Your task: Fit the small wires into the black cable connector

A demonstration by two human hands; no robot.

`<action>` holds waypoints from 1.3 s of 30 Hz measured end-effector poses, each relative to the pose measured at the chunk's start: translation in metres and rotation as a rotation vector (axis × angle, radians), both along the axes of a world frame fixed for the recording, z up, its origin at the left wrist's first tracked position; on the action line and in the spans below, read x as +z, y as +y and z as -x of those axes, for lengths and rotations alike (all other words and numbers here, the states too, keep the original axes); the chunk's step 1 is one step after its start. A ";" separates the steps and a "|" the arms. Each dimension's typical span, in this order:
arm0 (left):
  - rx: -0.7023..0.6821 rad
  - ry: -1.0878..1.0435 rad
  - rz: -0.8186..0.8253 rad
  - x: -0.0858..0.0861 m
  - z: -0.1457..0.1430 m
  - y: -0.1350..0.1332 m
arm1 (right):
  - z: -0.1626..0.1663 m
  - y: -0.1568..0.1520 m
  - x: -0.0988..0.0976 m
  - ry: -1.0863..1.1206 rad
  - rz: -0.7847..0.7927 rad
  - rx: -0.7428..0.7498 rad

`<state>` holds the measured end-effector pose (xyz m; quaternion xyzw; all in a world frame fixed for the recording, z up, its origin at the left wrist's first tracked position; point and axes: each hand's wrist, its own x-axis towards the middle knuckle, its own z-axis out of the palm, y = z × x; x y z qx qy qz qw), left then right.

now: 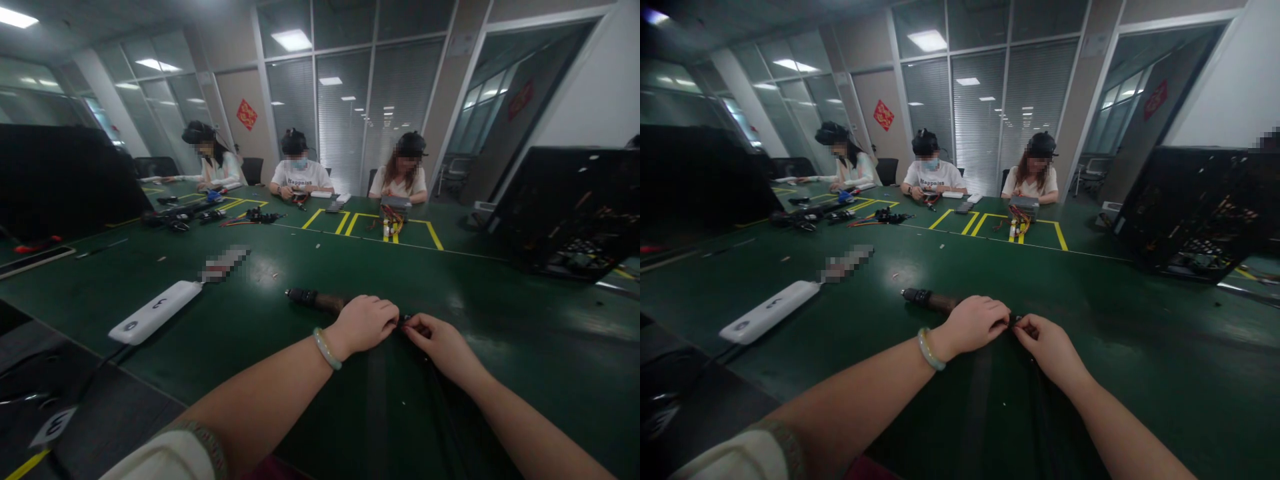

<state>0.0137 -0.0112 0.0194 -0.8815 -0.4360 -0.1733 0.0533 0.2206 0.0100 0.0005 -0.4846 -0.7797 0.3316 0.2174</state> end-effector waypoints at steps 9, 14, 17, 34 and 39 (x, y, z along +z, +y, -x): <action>-0.027 -0.058 0.044 0.001 0.004 0.002 | 0.003 -0.001 0.003 0.000 0.055 -0.017; -0.025 -0.095 0.059 0.001 0.004 0.002 | 0.002 0.001 -0.001 -0.054 0.035 -0.013; -0.011 -0.102 0.063 -0.001 0.004 0.002 | 0.002 0.002 -0.003 -0.062 0.020 -0.007; -0.009 -0.091 0.156 0.002 0.007 0.010 | 0.003 0.007 -0.010 -0.097 0.054 -0.025; -0.022 -0.100 0.180 0.001 0.007 0.011 | 0.000 0.009 -0.018 -0.110 0.067 -0.037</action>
